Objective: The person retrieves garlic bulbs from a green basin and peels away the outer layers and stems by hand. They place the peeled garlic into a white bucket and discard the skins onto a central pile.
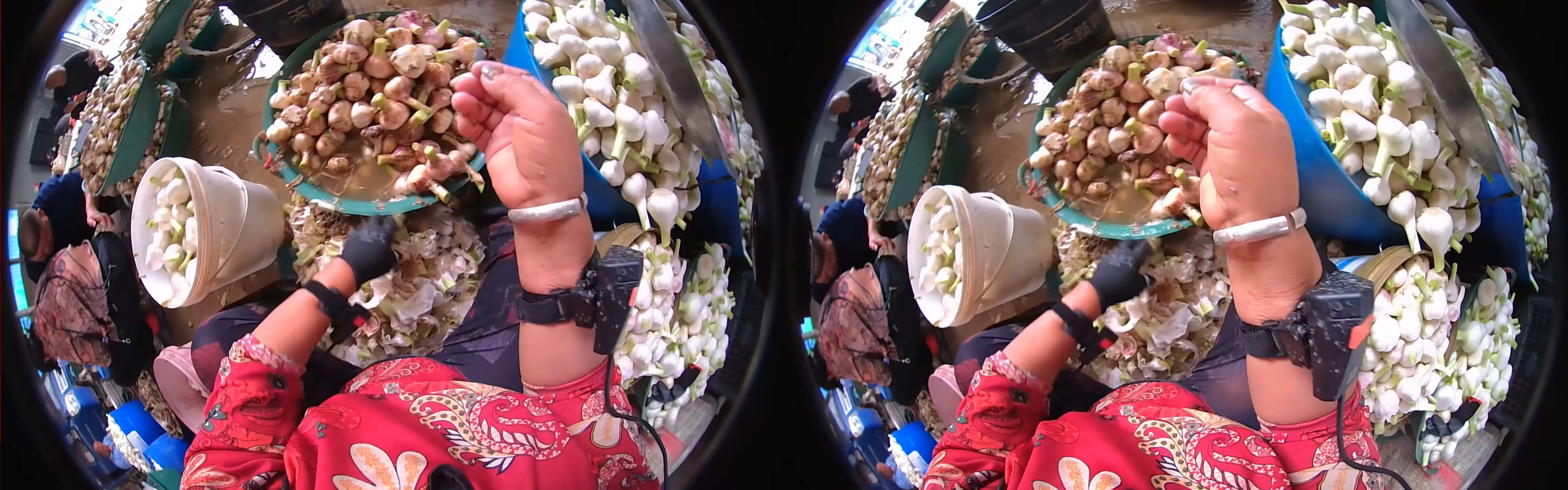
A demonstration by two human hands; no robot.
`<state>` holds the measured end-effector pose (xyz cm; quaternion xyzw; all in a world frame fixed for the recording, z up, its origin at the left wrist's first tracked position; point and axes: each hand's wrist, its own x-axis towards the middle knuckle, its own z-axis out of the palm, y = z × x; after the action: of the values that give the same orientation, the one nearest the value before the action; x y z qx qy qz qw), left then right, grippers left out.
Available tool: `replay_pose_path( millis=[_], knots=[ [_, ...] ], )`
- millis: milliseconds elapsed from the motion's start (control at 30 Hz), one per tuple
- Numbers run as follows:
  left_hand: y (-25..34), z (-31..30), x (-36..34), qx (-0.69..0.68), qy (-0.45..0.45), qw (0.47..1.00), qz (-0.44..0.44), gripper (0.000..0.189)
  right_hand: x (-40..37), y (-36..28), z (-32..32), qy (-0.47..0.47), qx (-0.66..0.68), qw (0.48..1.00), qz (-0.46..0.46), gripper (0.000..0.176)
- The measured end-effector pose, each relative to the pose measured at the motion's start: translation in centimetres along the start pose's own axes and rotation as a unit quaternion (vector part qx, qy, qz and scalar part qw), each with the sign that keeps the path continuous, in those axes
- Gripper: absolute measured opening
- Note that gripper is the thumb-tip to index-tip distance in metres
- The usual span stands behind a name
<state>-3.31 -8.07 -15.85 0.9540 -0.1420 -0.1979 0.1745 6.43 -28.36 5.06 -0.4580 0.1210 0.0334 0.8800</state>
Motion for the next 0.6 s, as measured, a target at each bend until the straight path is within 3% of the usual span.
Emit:
replay_pose_path(
  millis=[67,100,133,200,267,333,400,467,500,533,567,600],
  knots=[
    [2.4,-1.5,0.5,-0.084,-0.216,0.971,0.064,0.035,0.1,-0.8,-0.4,0.01,0.015,1.0,-0.015,0.016],
    [3.4,-1.7,0.5,-0.031,-0.099,0.992,0.071,0.031,0.1,-1.0,-0.4,0.025,0.019,0.999,-0.029,0.017],
    [3.4,-2.1,1.8,-0.034,-0.037,0.993,0.107,0.032,-0.1,-1.0,-0.4,0.043,0.024,0.998,-0.042,0.017],
    [5.0,-4.3,4.5,-0.068,0.013,0.99,0.119,0.036,-0.2,-0.9,-0.3,0.046,0.026,0.997,-0.049,0.017],
    [6.5,-4.6,7.0,-0.034,-0.003,0.993,0.109,0.038,-0.4,-0.8,-0.3,0.048,0.017,0.998,-0.029,0.017],
    [6.3,-3.1,9.4,0.102,0.004,0.985,0.137,0.031,-0.4,-0.9,-0.4,0.051,0.024,0.998,-0.03,0.016],
    [5.3,-2.8,10.5,0.08,0.028,0.988,0.131,0.023,-0.3,-1.0,-0.5,0.049,0.022,0.998,-0.016,0.016],
    [3.5,-3.7,10.6,-0.04,0.014,0.995,0.092,0.034,-0.4,-0.9,-0.5,0.038,0.019,0.999,-0.01,0.016],
    [2.5,-5.1,10.0,-0.145,0.084,0.981,0.102,0.03,-0.4,-0.8,-0.4,0.024,0.013,1.0,0.004,0.016],
    [0.7,-5.0,9.5,-0.233,0.171,0.956,0.051,0.024,-0.4,-0.7,-0.2,0.008,0.007,1.0,0.017,0.016],
    [1.6,-8.5,7.5,-0.54,0.085,0.833,-0.086,0.023,-0.5,-0.4,0.0,-0.007,-0.01,0.999,0.032,0.015],
    [1.1,-10.8,5.8,-0.575,0.11,0.802,-0.117,0.021,-0.7,0.1,0.3,-0.032,-0.045,0.998,0.036,0.019]
  ],
)
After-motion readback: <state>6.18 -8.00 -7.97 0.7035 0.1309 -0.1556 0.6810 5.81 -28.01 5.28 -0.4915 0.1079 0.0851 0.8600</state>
